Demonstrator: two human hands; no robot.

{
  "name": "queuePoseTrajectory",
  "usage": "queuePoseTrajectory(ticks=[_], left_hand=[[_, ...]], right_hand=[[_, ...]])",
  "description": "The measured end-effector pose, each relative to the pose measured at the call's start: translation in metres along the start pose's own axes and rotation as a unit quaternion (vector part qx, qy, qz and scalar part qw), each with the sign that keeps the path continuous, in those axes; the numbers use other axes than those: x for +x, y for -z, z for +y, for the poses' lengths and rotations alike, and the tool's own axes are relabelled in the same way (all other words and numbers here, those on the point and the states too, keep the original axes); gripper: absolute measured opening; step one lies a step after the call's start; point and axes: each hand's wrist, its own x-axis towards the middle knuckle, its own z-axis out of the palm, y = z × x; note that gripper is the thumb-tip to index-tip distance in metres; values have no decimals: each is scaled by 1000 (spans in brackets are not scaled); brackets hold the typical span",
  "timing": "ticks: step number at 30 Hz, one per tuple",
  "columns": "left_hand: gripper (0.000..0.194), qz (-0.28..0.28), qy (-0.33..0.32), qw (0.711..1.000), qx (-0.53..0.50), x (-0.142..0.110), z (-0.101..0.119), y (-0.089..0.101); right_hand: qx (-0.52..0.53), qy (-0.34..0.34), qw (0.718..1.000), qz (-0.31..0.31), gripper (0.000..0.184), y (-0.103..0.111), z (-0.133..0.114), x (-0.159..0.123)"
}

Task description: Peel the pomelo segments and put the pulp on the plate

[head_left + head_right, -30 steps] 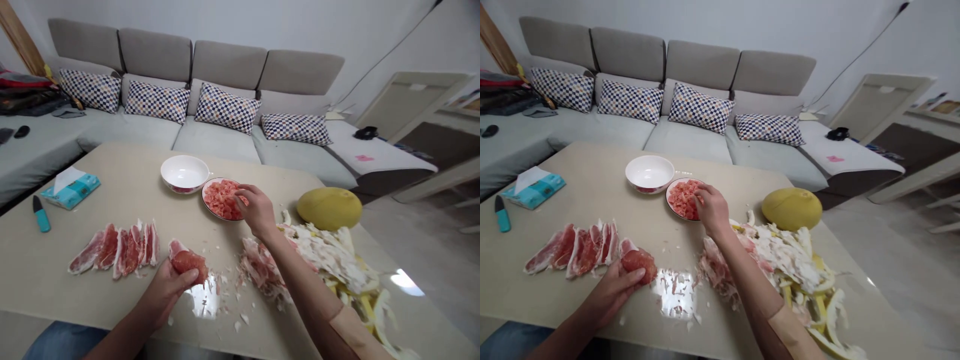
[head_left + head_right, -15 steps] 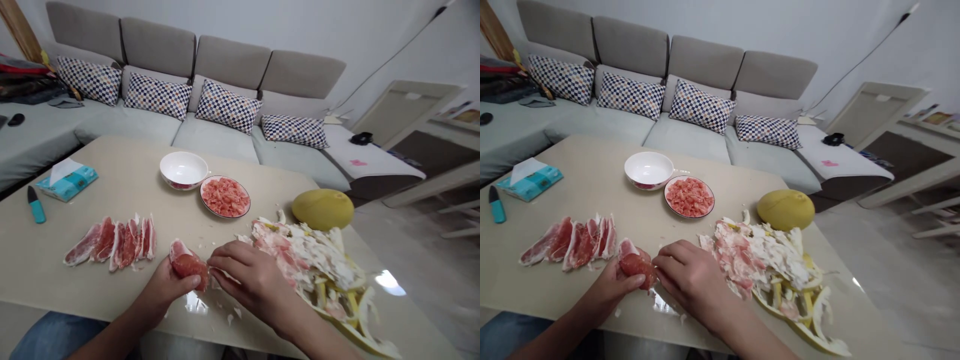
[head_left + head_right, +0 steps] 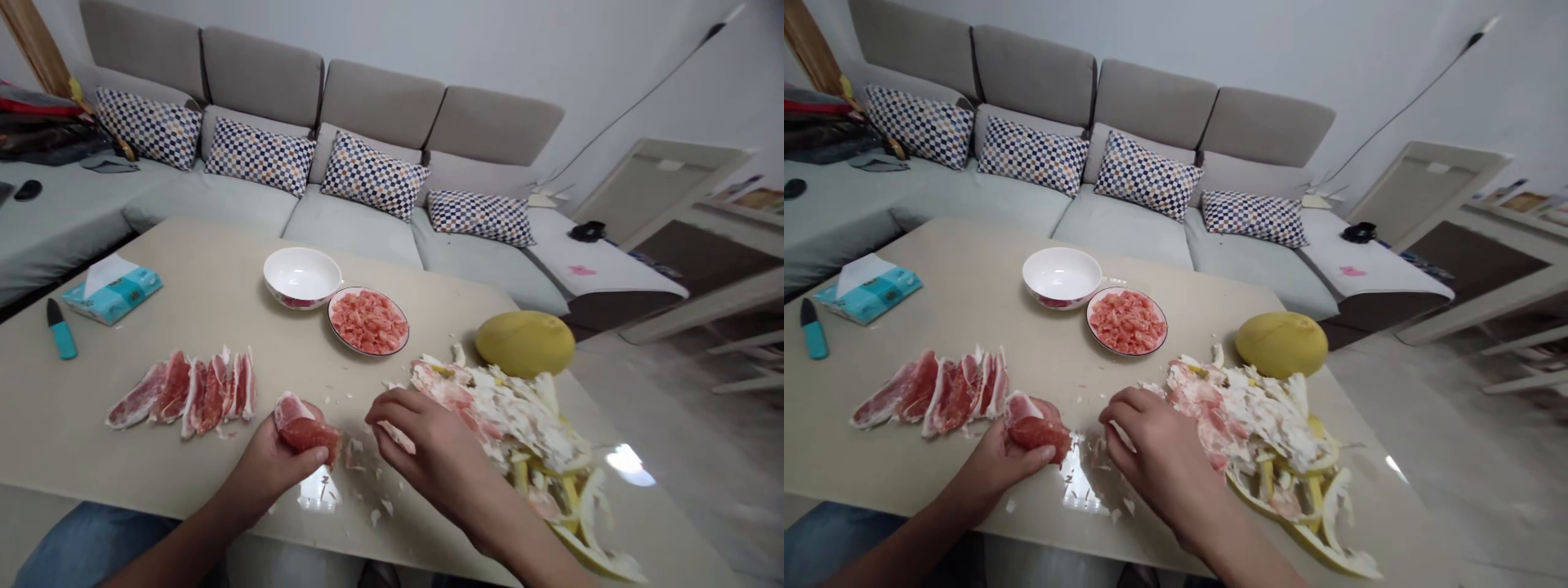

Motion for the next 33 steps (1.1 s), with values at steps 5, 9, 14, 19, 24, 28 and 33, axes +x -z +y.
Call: queuePoseTrajectory(ticks=[5,9,14,19,24,28,33], left_hand=[[18,-12,-163,978,130,0,-1,0],[17,-19,-247,947,204,0,-3,2],[16,-25,-279,925,256,-1,-1,1],[18,-35,-285,920,267,-1,-1,3],[20,-53,-284,923,255,1,-3,5],[21,-56,-284,924,250,1,-4,6],[20,-53,-279,925,254,1,-4,6]], right_hand=[[66,-35,997,13,10,-3,-9,-5],[157,12,986,61,14,-15,-27,-8],[93,63,989,97,16,-24,-31,-8],[-6,87,993,81,18,-21,-30,-6],[83,33,995,48,13,-18,-29,-2],[157,-30,987,37,14,-11,-26,-1],[146,32,988,45,12,-9,-24,-5]])
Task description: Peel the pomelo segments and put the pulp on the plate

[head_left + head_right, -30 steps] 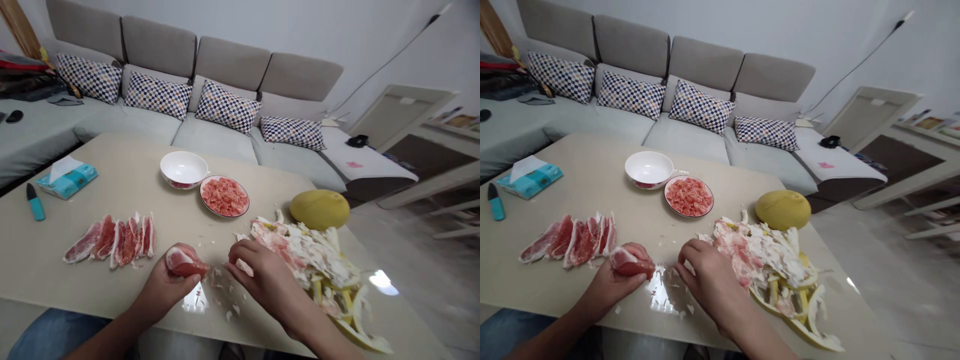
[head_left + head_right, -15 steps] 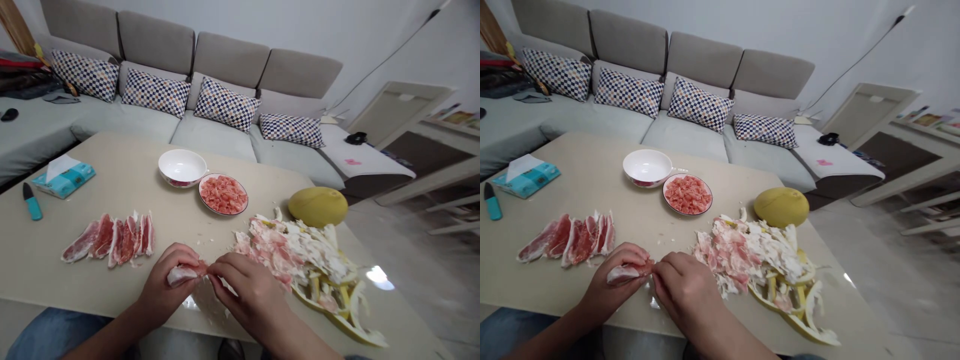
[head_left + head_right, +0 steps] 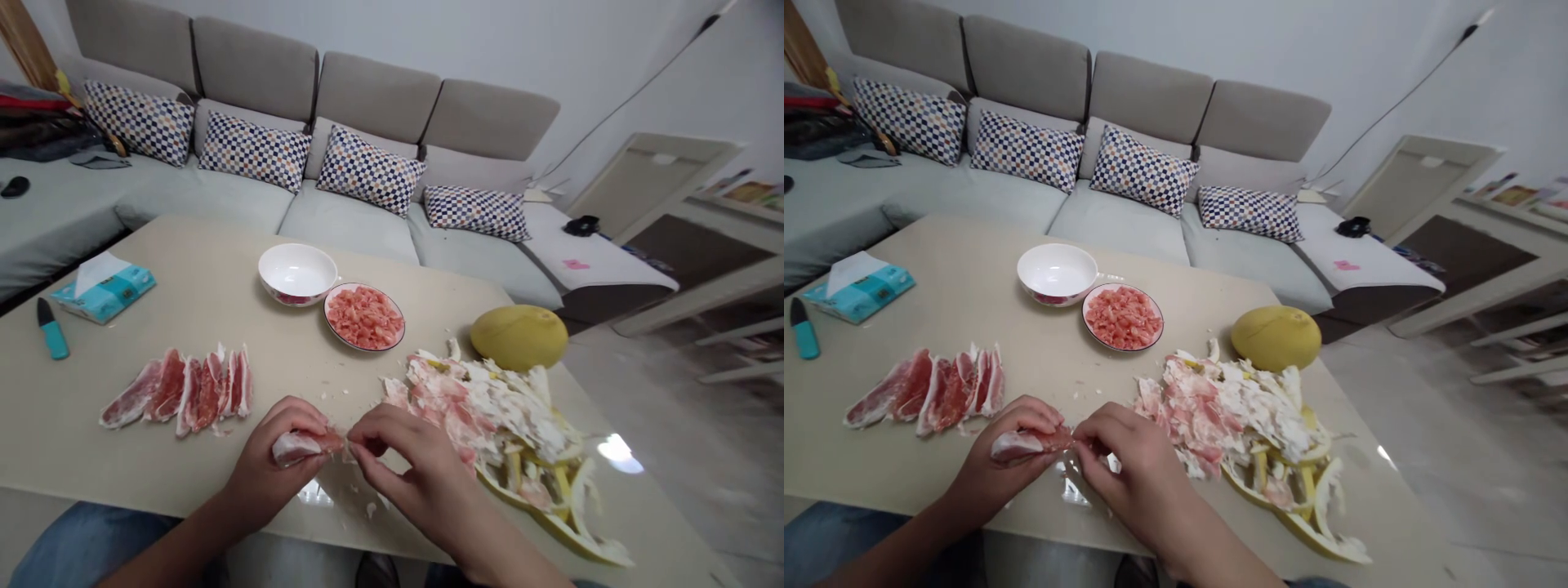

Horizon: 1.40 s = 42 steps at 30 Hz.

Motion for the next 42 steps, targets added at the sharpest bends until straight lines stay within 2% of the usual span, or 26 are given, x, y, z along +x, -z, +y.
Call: queuePoseTrajectory(ticks=[4,7,10,12,16,21,27,32,35,39,42], left_hand=[[20,-1,-1,1000,8,0,-1,-1],[19,-1,8,1000,5,0,-2,-1],[17,2,12,1000,0,1,-1,-1],[16,1,12,1000,-4,1,-1,-2],[18,-4,10,1000,-5,1,0,-2],[18,-14,19,1000,-10,0,0,-2],[17,-10,26,1000,-8,1,0,-2],[18,-13,18,1000,2,1,0,-2],[18,-14,10,1000,10,1,-2,-2],[20,-21,6,999,37,1,-3,-2],[21,-33,1,998,55,0,-5,-1]], right_hand=[[-94,66,993,9,14,-7,2,-3],[-137,49,989,17,13,-8,2,-4],[-111,14,993,25,12,-3,1,-5],[-88,6,996,7,13,0,0,-5],[-87,17,996,-28,14,-3,1,-5],[-112,24,993,-31,11,-9,0,-6],[-93,4,996,-8,9,-9,1,-7],[-98,28,995,-14,12,-12,2,-6],[-152,51,987,-2,13,-16,4,-7],[-259,102,960,24,19,-24,11,-9],[-298,121,947,24,23,-31,16,-11]])
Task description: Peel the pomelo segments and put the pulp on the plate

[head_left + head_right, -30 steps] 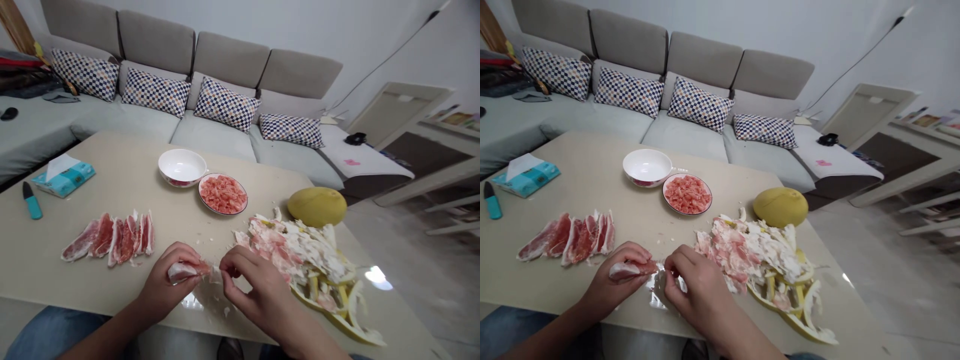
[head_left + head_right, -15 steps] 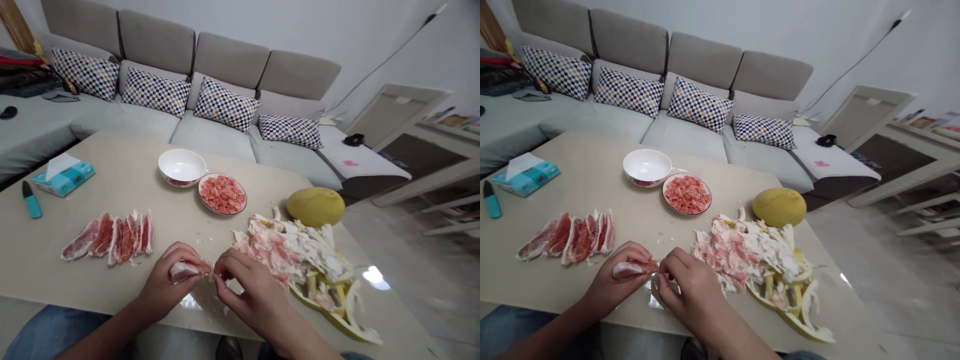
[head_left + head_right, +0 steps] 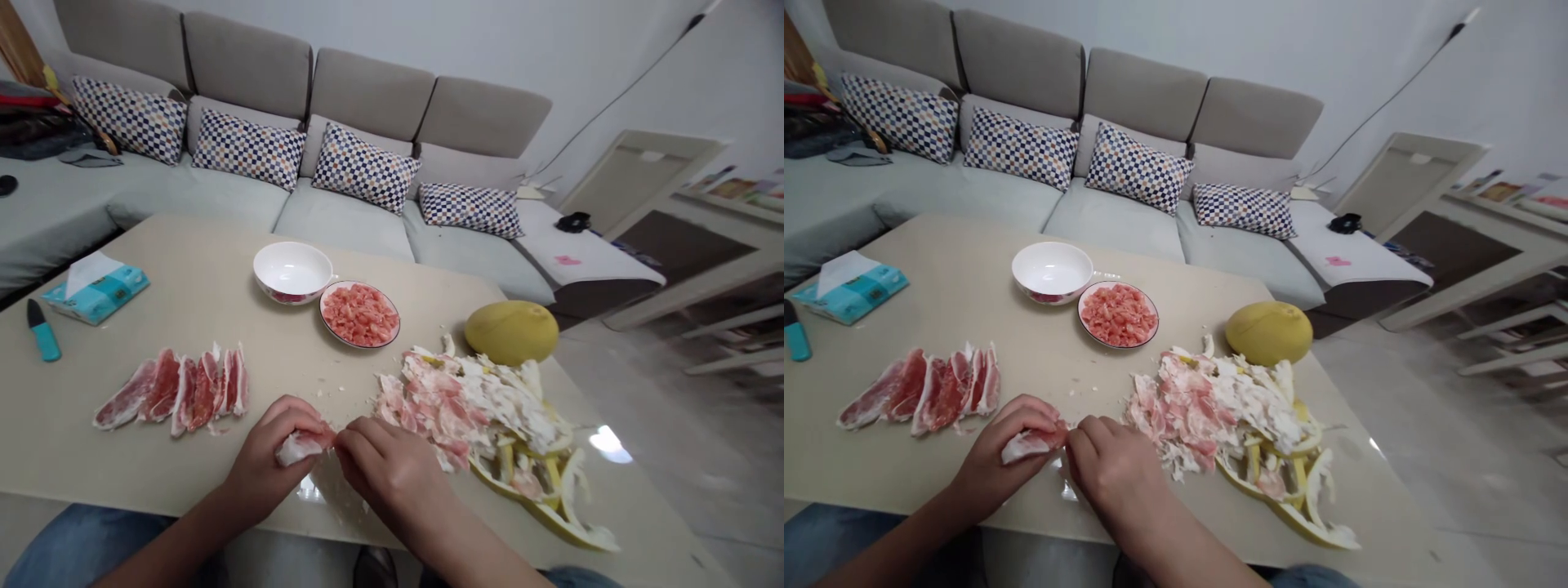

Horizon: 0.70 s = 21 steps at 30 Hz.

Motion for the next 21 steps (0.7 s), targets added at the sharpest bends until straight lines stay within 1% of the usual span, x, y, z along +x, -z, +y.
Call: queuePoseTrajectory(ticks=[2,3,5,7,8,11,13,15,18,19,21], left_hand=[[20,-9,1,1000,1,0,-1,0],[19,-13,3,1000,-4,1,-1,0],[17,-13,17,1000,-22,2,-2,-1],[14,0,43,998,-43,4,-2,-1],[13,11,59,997,-52,5,-2,-1],[12,39,100,992,-73,6,-1,-1],[12,45,118,989,-82,6,-1,-2],[13,41,129,987,-81,6,-1,-3],[13,29,133,988,-68,5,-1,-4],[13,25,132,989,-64,5,-1,-4],[13,20,126,990,-55,5,-1,-4]], right_hand=[[1,-7,1000,1,21,0,-1,0],[18,-18,1000,-3,19,2,-2,0],[79,-55,995,-20,14,9,0,-1],[138,-105,984,-49,11,18,5,-4],[150,-127,979,-62,12,22,9,-6],[112,-165,974,-109,15,25,23,-14],[81,-174,975,-115,16,22,27,-17],[86,-166,980,-71,16,16,24,-17],[132,-121,983,27,20,9,9,-9],[143,-106,983,49,19,7,3,-6],[148,-91,982,73,16,2,-6,-1]])
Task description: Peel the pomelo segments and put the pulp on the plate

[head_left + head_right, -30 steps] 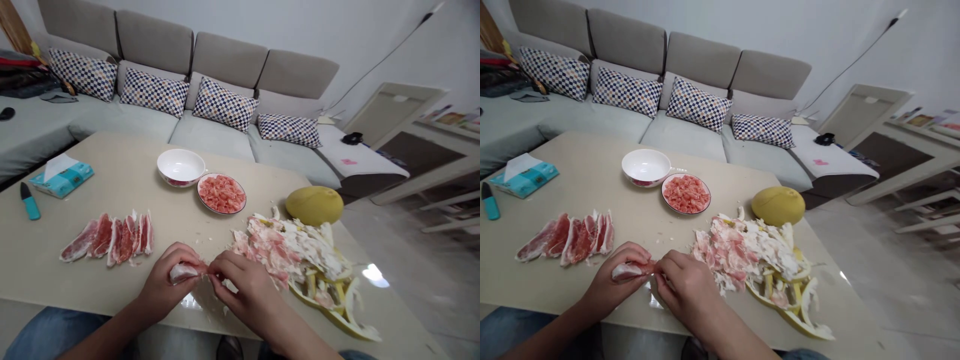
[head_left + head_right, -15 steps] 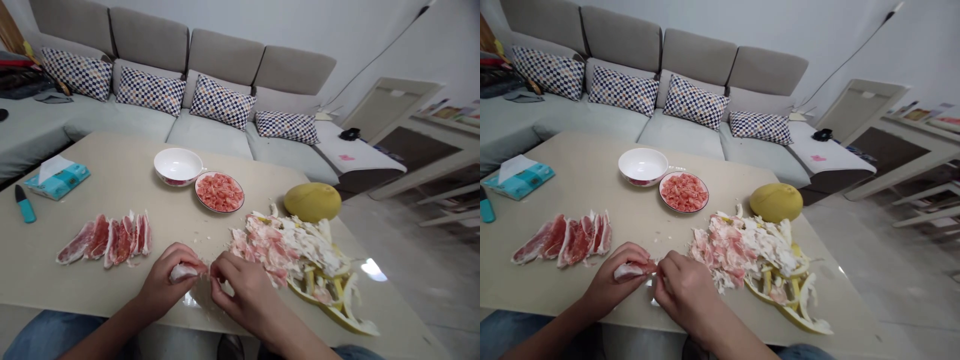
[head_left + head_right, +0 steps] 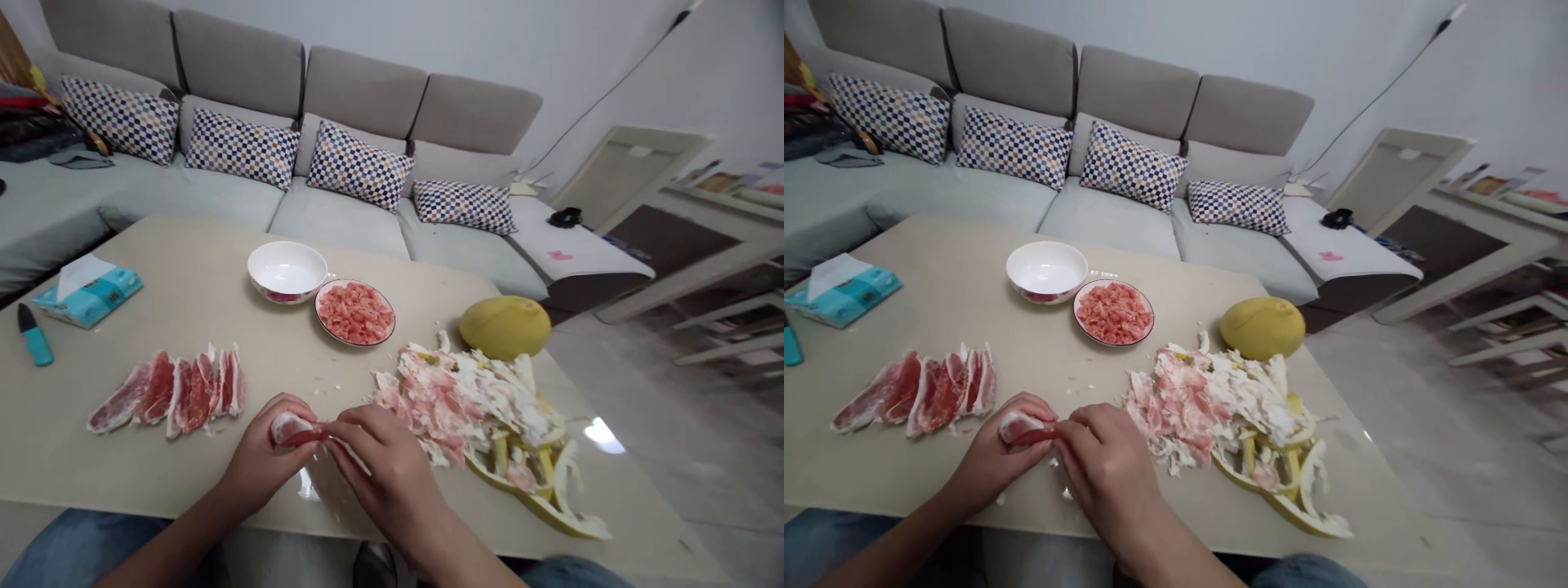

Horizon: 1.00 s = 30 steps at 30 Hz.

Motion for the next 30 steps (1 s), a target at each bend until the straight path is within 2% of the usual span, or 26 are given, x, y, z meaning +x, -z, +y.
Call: queuePoseTrajectory(ticks=[4,9,13,16,19,22,26,30], left_hand=[[17,2,-26,999,31,-2,-1,1],[20,3,-49,997,59,-3,-2,2],[18,1,-43,998,47,-2,-1,1],[15,3,7,1000,0,-1,1,1],[20,-12,97,991,-86,1,1,2],[25,-36,165,961,-217,0,2,4],[26,-53,238,893,-379,-4,4,3],[17,-33,251,851,-461,-5,5,1]], right_hand=[[-14,-2,1000,7,10,-9,-5,3],[-13,-4,1000,-11,11,-13,-4,5],[45,-41,998,-27,10,-8,-5,7],[126,-105,986,-43,11,5,-3,6],[137,-147,979,-41,12,21,5,0],[115,-171,977,-56,11,31,20,-14],[56,-205,973,-94,16,29,40,-40],[27,-200,979,-21,16,19,43,-56]])
